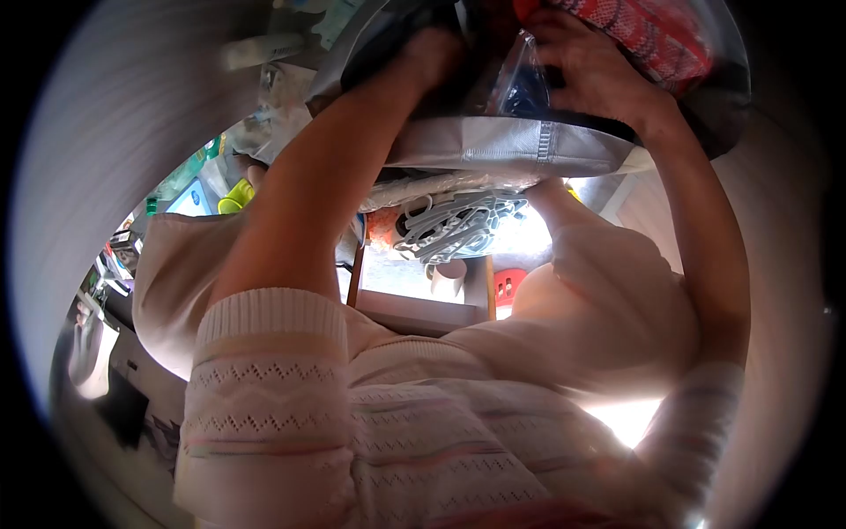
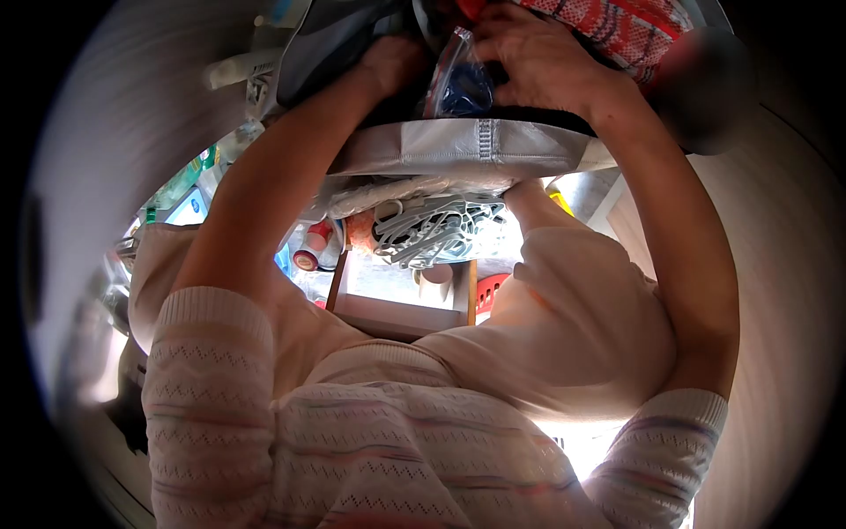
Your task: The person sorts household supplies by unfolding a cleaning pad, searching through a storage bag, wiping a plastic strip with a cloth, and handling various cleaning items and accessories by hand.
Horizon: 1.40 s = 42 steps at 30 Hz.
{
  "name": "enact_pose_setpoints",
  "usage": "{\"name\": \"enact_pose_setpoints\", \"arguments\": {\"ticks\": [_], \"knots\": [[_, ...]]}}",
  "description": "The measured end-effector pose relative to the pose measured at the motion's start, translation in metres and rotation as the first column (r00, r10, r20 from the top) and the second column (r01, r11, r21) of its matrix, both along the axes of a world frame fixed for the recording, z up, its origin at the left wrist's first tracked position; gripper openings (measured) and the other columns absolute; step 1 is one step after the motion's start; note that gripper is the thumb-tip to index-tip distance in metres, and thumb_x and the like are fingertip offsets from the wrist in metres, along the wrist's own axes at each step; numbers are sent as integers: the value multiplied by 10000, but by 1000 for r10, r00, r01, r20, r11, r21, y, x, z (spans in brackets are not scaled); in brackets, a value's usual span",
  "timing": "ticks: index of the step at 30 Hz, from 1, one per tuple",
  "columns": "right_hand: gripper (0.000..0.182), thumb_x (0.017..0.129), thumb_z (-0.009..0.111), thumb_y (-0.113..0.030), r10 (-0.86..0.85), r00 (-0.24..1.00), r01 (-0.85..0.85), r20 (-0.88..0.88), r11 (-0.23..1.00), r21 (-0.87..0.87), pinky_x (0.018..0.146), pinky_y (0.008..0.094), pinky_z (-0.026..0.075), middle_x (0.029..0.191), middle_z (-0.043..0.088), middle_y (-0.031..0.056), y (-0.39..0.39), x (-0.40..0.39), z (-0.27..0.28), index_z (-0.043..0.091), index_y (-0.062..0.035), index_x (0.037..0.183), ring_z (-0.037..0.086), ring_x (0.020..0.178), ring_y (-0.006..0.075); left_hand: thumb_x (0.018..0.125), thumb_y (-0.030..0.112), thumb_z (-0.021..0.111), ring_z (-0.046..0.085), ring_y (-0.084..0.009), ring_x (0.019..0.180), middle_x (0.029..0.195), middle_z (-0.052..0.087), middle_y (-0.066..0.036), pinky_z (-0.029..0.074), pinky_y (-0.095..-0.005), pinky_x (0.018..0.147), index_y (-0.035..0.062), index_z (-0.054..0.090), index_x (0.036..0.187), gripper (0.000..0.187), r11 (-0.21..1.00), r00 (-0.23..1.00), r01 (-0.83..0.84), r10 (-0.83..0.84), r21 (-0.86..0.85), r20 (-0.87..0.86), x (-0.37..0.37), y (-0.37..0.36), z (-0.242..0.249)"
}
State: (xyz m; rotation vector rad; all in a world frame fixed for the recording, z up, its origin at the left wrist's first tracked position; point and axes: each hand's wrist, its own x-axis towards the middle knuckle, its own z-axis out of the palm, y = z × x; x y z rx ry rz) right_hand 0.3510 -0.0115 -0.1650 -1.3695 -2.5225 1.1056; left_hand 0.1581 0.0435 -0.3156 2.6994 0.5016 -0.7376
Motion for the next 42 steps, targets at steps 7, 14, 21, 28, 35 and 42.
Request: {"name": "enact_pose_setpoints", "arguments": {"ticks": [7, 14, 21, 28, 35, 42], "knots": [[463, 548, 694, -79, -124, 977, 109, 175, 990, 93, 1007, 371, 317, 1220, 468, 104, -15, -1, -18, 612, -113, 1002, 363, 1205, 262, 768, 159, 495, 611, -256, 814, 923, 608, -104, 494, -365, 673, 92, 639, 798, 162, 977, 938, -205, 177, 65, 297, -27, -6, 34], [473, 548, 699, -81, -134, 976, 121, 171, 989, 83, 1006, 374, 320, 1224, 464, 107, -17, -1, -20, 612, -123, 1011, 362, 1205, 269, 622, -52, 537, 605, -289, 776, 975, 604, -122, 481, -318, 714, 160, 655, 820, 313, 730, 625, -664, 661, -163, 415, -50, 2, 53], [329, 567, 661, -174, 3, 999, -4, 45, 1000, 25, 913, 391, 373, 1047, 545, 110, -4, 5, -11, 585, -63, 867, 430, 1062, 319, 646, 53, 574, 609, -274, 821, 862, 637, -121, 475, -335, 756, 183, 665, 927, 322, 713, 684, -660, 700, -235, 204, -58, 11, 54], [352, 559, 665, -164, -13, 1000, 13, 21, 999, 37, 916, 386, 367, 1056, 546, 111, -6, 4, -12, 591, -60, 887, 431, 1065, 314, 662, -36, 510, 552, -123, 767, 881, 616, -88, 430, -237, 710, 115, 639, 1041, 429, 152, 353, -757, 913, -635, -203, -62, 16, 51], [356, 567, 674, -162, -19, 999, 17, 27, 998, 62, 926, 391, 356, 1062, 544, 118, -7, 4, -16, 592, -52, 896, 419, 1079, 314, 712, 14, 493, 545, -177, 877, 1003, 611, -99, 410, -285, 803, 60, 606, 1075, 383, 344, 597, -727, 744, -595, -299, -62, 11, 43], [336, 570, 666, -163, 25, 999, -27, 45, 999, 37, 923, 403, 354, 1036, 543, 137, -1, 1, -10, 589, -45, 875, 426, 1066, 330, 843, 286, 433, 542, -218, 1002, 1116, 569, -118, 393, -307, 885, 79, 551, 1142, 383, 471, 507, -862, 806, -186, -305, -51, -29, 11]]}}
